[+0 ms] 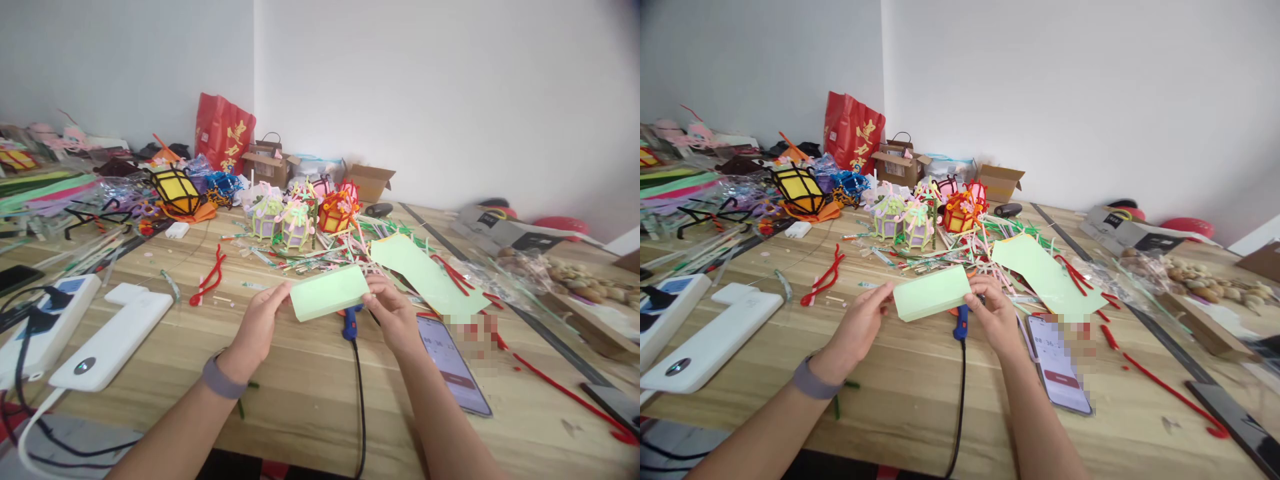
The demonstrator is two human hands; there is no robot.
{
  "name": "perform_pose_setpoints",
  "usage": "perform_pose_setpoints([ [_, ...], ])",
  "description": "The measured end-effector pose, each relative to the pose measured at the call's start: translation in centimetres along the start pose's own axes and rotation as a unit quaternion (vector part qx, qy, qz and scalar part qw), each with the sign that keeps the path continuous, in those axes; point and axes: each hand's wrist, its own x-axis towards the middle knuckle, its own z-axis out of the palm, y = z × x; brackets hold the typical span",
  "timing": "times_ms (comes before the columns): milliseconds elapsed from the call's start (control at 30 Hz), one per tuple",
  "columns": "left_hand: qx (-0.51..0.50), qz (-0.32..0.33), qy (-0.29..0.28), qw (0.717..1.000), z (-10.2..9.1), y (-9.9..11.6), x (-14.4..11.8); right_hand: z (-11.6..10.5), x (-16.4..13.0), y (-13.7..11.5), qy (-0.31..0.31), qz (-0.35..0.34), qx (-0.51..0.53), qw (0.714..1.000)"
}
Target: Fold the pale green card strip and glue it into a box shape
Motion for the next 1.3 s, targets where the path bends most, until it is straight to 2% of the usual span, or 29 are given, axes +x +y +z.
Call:
perform_pose_setpoints([
  [100, -0.008, 0.003, -0.028, 1.0, 0.0, 0.0, -0.2, 0.2, -0.2, 0.0, 0.006, 0.029, 0.025, 0.999],
  [200, 0.012, 0.001, -0.029, 1.0, 0.1, 0.1, -0.4, 0.5, -0.4, 0.1, 0.022, 0.102, 0.083, 0.991],
  [300, 0.042, 0.006, -0.075, 0.996, 0.1, 0.3, -0.6, 1.0, -0.4, 0.0, 0.058, 0.172, 0.147, 0.972],
  [400, 0.082, 0.008, -0.107, 0.991, 0.1, 0.3, -0.8, 1.3, -0.3, -0.2, 0.088, 0.2, 0.172, 0.961],
  [600, 0.128, 0.018, -0.065, 0.989, 0.2, 0.3, -0.9, 1.4, -0.2, -0.4, 0.095, 0.225, 0.206, 0.948],
  [1067, 0.108, 0.019, -0.044, 0.993, 0.4, 0.2, -1.0, 1.4, -0.2, -0.3, 0.075, 0.212, 0.195, 0.955],
  [1300, 0.168, 0.092, -0.012, 0.981, 0.1, 0.0, -1.1, 1.4, -0.3, 0.2, 0.076, 0.204, 0.2, 0.955],
])
